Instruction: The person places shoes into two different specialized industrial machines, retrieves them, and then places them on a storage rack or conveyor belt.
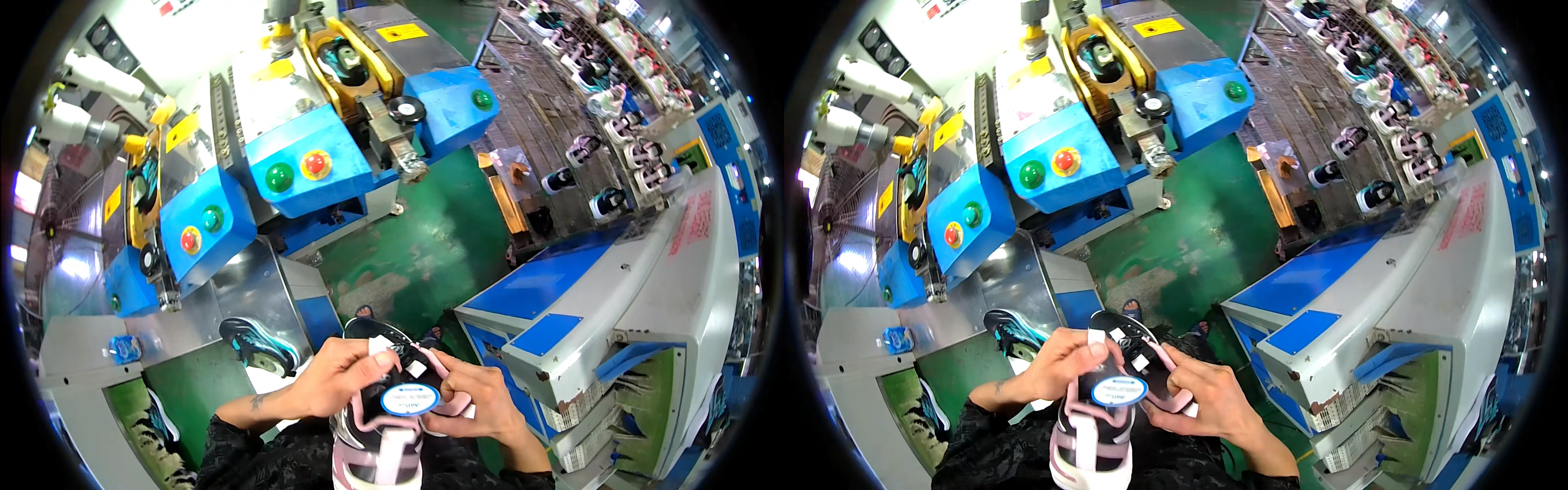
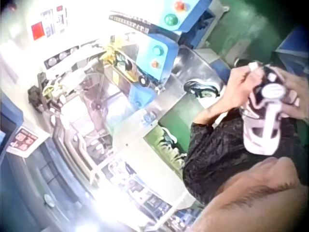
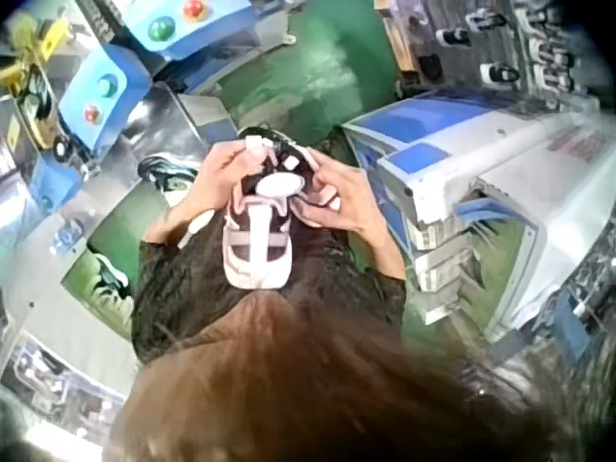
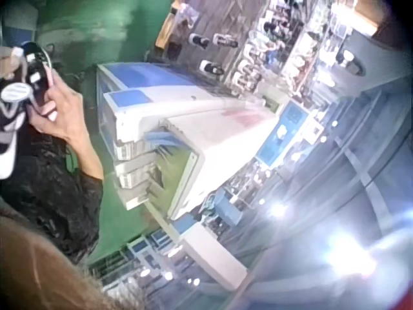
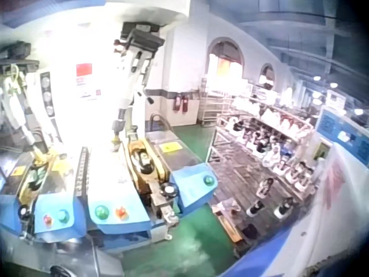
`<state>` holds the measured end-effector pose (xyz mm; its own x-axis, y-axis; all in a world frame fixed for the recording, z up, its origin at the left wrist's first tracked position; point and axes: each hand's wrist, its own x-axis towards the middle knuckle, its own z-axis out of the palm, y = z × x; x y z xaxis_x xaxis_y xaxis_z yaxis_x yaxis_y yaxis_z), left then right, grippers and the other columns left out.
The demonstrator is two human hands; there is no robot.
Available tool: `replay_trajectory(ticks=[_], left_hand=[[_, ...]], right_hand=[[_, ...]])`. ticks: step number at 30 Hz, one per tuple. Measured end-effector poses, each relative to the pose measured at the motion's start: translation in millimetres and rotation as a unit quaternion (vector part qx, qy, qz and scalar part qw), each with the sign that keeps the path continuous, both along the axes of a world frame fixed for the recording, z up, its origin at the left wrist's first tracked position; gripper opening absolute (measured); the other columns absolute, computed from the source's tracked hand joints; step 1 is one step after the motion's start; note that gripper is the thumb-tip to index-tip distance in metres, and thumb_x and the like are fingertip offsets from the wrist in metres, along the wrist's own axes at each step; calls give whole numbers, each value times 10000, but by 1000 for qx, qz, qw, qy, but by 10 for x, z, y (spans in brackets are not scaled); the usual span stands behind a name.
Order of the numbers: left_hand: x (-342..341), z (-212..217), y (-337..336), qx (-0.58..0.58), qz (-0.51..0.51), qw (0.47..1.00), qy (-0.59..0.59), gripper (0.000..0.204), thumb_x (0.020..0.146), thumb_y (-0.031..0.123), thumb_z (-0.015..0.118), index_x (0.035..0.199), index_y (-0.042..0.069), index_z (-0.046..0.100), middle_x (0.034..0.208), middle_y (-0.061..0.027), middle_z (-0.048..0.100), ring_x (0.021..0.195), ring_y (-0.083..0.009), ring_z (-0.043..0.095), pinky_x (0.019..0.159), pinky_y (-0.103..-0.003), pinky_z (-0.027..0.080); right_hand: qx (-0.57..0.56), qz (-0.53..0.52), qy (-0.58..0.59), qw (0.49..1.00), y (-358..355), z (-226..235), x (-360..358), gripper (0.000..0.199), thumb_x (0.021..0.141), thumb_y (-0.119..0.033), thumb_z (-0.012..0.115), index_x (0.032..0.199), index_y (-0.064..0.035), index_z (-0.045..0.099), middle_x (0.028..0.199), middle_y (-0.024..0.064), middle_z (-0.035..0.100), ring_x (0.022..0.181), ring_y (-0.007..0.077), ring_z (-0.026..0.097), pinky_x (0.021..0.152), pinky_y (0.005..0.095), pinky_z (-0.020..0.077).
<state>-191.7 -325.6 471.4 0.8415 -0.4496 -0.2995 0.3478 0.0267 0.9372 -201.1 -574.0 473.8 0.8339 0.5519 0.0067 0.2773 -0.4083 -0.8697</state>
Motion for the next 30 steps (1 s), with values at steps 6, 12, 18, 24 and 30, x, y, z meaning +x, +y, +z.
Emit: replay_trajectory(ticks=[6, 12, 18, 24, 30], left_hand=[[37, -61, 114, -5, -11, 1000, -3, 284, 1002, 229, 469, 978, -20, 604, 853, -13, 593, 757, -79, 512, 670, -245, 441], [68, -313, 458, 46, 153, 987, -31, 325, 968, 284, 496, 950, -8, 639, 836, -16, 629, 774, -83, 519, 685, -242, 412], [232, -386, 314, 61, 185, 960, -202, 435, 911, 387, 583, 1019, -33, 623, 911, -113, 651, 857, -184, 617, 775, -293, 474], [802, -495, -271, -138, 18, 985, -97, 302, 923, 151, 582, 1169, -22, 553, 1096, -101, 620, 1032, -171, 568, 927, -313, 439], [1256, -1055, -753, -256, 15, 916, 308, 489, 900, 67, 569, 1358, 31, 400, 1321, -141, 510, 1175, -253, 543, 1002, -375, 448]], right_hand=[[-13, -5, -29, 999, 119, -73, 75, 362, 629, -252, 827, 734, -58, 539, 1206, 301, 570, 902, 345, 675, 724, 340, 551], [16, -161, 11, 987, 206, -95, 182, 348, 661, -164, 808, 676, -37, 483, 1143, 259, 621, 867, 299, 689, 712, 296, 529], [109, -403, 1, 909, 287, -290, 596, 307, 692, -143, 808, 635, 4, 544, 884, 132, 697, 686, 59, 560, 611, 238, 471], [201, -591, 52, 780, 67, -1340, 1707, 195, 772, -159, 766, 752, -2, 653, 629, -14, 574, 465, 60, 457, 415, 238, 362], [308, -668, -12, 677, -426, -1400, 2681, 200, 787, -144, 749, 809, 38, 669, 740, 6, 633, 634, 59, 532, 567, 224, 416]])
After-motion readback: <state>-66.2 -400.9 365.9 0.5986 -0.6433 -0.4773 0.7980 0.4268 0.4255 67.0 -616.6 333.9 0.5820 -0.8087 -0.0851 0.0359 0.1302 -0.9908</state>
